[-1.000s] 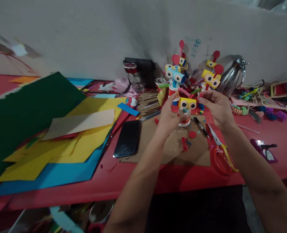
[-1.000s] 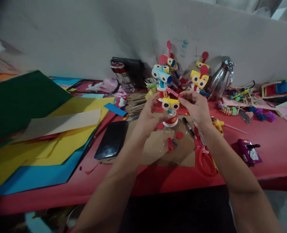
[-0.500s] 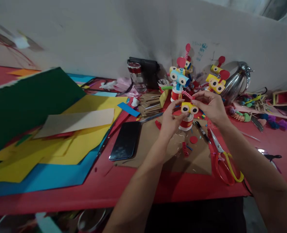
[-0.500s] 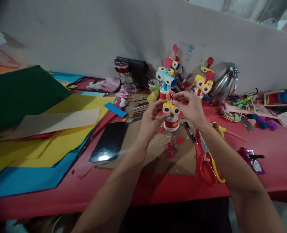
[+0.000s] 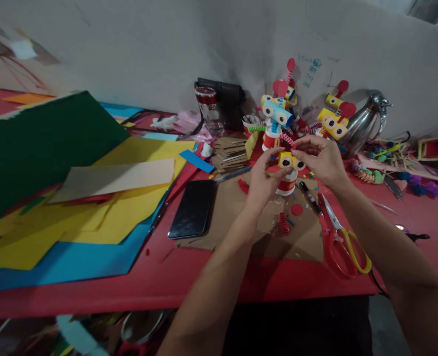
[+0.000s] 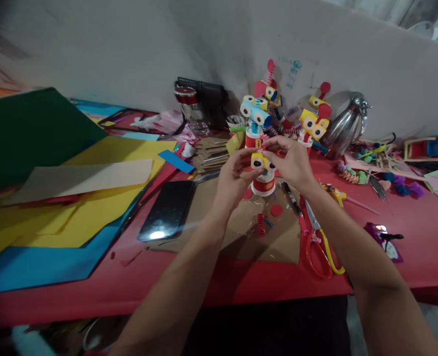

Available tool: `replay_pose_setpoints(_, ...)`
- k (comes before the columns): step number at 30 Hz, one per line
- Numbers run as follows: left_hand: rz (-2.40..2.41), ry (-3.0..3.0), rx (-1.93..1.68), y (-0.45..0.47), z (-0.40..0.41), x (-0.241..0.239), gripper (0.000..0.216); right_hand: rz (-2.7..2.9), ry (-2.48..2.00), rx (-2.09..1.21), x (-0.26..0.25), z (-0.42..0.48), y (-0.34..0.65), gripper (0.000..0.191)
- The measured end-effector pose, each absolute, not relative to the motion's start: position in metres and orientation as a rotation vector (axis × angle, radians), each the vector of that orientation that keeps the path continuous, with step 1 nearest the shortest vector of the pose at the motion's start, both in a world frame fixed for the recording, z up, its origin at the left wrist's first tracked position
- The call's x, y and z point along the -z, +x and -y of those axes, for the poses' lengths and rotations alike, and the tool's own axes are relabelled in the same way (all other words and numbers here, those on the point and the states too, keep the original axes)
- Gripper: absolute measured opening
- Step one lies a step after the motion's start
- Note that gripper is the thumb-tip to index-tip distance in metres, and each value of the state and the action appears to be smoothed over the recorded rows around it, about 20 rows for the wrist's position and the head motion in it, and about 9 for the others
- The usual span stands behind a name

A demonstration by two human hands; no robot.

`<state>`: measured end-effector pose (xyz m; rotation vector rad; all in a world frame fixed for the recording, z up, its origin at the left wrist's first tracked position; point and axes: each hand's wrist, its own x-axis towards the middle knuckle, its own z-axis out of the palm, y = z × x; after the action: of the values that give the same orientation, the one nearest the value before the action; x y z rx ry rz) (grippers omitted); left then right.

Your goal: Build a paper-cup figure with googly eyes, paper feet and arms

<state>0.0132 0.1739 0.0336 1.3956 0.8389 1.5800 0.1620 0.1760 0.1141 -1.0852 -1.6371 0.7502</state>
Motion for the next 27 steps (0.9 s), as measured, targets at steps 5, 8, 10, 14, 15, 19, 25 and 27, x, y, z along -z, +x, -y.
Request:
replay_pose_setpoints(5,-0.840,1.392,-1.576,0.0124,-0.1735,-0.0343,0.043,1.636,-1.103,-0.726,-0.1078,-0.1760,0.1623,0.007)
replay_pose_setpoints(8,-0.833,1.390,-1.566,0.0121,-0.1730,-0.0354,0.043,1.629,-1.096,-0.686,-0.1061,-0.1776,0.1624,0.005)
replay_pose_setpoints(10,-0.813,1.379,-1.549,0.0118,-0.1729,-0.0356,0.043,1.635,-1.087,-0.670,-0.1058,-0.1781,0.1619,0.006)
replay_pose_setpoints(14,-0.792,1.365,-1.546,0.0117,-0.1734,-0.0344,0.044,1.646,-1.091,-0.682,-0.1058,-0.1769,0.1611,0.005)
replay_pose_setpoints(15,-0.787,1.368,-1.547,0.0117,-0.1735,-0.0342,0.044,1.643,-1.093,-0.687,-0.1060,-0.1763,0.1611,0.005)
replay_pose_setpoints(19,-0.772,1.390,-1.540,0.0112,-0.1739,-0.0350,0.046,1.635,-1.093,-0.724,-0.1074,-0.1740,0.1617,0.006)
replay_pose_setpoints(25,-0.767,1.369,-1.533,0.0101,-0.1751,-0.0338,0.051,1.639,-1.083,-0.698,-0.1094,-0.1735,0.1638,0.005)
replay_pose_setpoints(27,-0.780,1.358,-1.552,0.0104,-0.1759,-0.0319,0.052,1.646,-1.089,-0.701,-0.1106,-0.1739,0.1647,0.006)
